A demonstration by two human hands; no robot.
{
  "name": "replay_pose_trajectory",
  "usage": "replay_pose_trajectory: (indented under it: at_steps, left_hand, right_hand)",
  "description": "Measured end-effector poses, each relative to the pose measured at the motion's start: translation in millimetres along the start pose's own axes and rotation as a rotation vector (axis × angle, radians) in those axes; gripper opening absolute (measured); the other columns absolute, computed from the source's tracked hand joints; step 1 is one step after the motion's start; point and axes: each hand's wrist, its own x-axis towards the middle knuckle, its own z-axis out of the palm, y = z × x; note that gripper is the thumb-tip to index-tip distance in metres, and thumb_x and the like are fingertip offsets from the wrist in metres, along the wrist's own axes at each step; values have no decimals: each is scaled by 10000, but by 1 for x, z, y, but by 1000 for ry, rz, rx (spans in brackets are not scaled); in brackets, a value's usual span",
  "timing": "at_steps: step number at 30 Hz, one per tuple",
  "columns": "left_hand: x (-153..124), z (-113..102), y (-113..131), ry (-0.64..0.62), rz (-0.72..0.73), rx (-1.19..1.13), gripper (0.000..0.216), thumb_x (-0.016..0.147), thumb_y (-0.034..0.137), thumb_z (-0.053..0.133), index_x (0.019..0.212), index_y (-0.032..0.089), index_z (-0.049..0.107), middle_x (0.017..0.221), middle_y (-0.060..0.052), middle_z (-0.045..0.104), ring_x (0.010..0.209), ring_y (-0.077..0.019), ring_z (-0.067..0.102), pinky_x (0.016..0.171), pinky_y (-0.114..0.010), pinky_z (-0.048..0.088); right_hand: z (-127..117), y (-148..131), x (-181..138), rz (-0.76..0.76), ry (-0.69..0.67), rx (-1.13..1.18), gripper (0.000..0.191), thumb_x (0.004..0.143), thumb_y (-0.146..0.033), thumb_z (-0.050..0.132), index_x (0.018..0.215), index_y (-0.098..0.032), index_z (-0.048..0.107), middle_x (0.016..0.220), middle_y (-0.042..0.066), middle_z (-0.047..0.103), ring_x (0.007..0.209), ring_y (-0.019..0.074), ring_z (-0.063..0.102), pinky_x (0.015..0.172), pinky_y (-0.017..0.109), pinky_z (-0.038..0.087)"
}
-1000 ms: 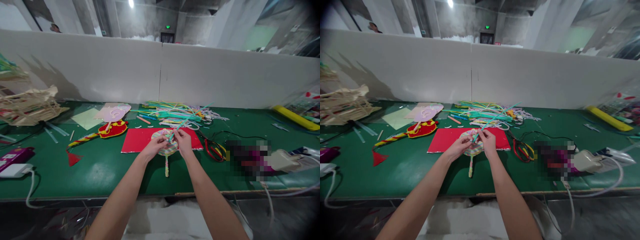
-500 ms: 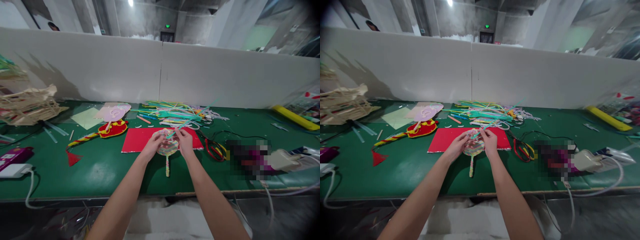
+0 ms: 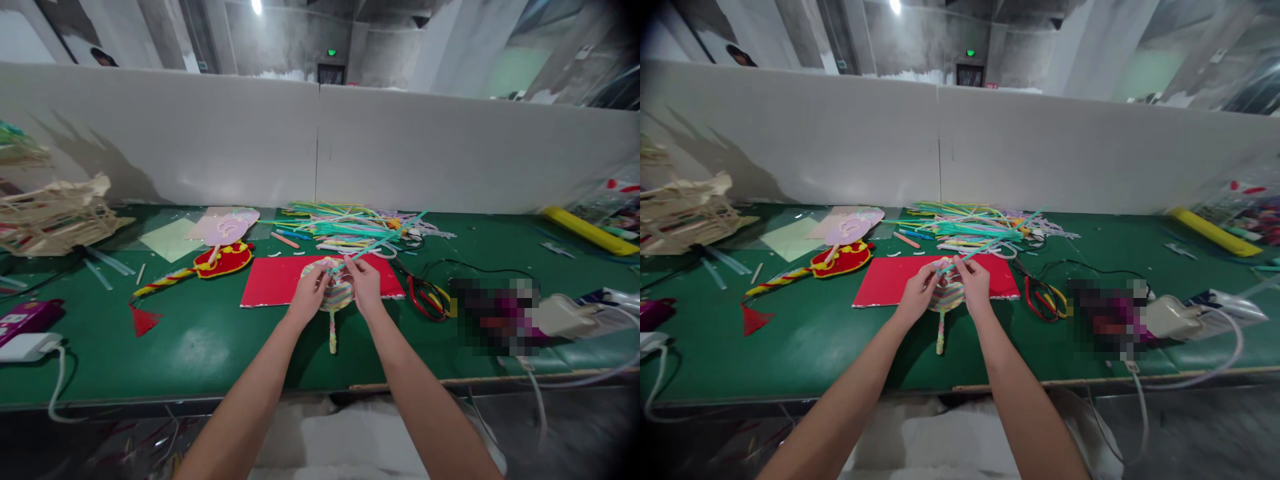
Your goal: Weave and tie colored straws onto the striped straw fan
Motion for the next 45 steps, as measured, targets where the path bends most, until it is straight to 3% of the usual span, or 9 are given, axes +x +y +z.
replay_pose_trajectory:
  at_steps: [5,11,19,32,38,45]
  left_hand:
    - [-3,-2,-1,-92,27,155,290,873,282,316,1062,185,513,797,-28,607,748,-137,558,711,-249,425]
    - [-3,-1,-4,-112,35,142,295,877,272,304,1077,179,500,819,-34,613,754,-138,561,709,-246,425]
    - [-4,1,-4,-191,57,106,252,878,285,291,850,165,511,769,-30,590,706,-131,540,688,-245,421]
    - [-4,0,-2,-222,59,91,261,875,287,294,786,159,503,742,-22,569,688,-123,521,679,-236,410]
    - [-2,1,-3,-106,0,69,229,862,285,332,966,173,503,785,-24,594,727,-132,548,700,-247,426]
    - [-2,0,-3,-59,-14,178,221,861,274,343,947,180,523,758,-20,591,696,-126,541,657,-229,417]
  right_hand:
    - [-3,0,2,-17,7,-73,318,623,-461,644,579,-162,546,484,-34,544,426,92,494,454,229,448]
    - [-4,0,1,-35,-27,-72,300,649,-444,631,596,-164,538,486,-38,531,407,87,483,439,226,431]
    - [-3,0,1,-25,-33,-73,296,640,-449,634,592,-178,526,469,-53,507,409,92,473,444,231,425]
    - [-3,0,1,-12,-47,-83,292,644,-451,630,608,-179,530,471,-51,511,407,95,477,438,228,420]
    - [-3,-2,0,-49,-35,-72,292,652,-449,623,593,-177,536,480,-42,523,424,95,482,446,231,435]
    - [-2,-1,0,-61,-11,-108,300,644,-460,625,590,-176,546,497,-31,548,440,107,508,458,245,454]
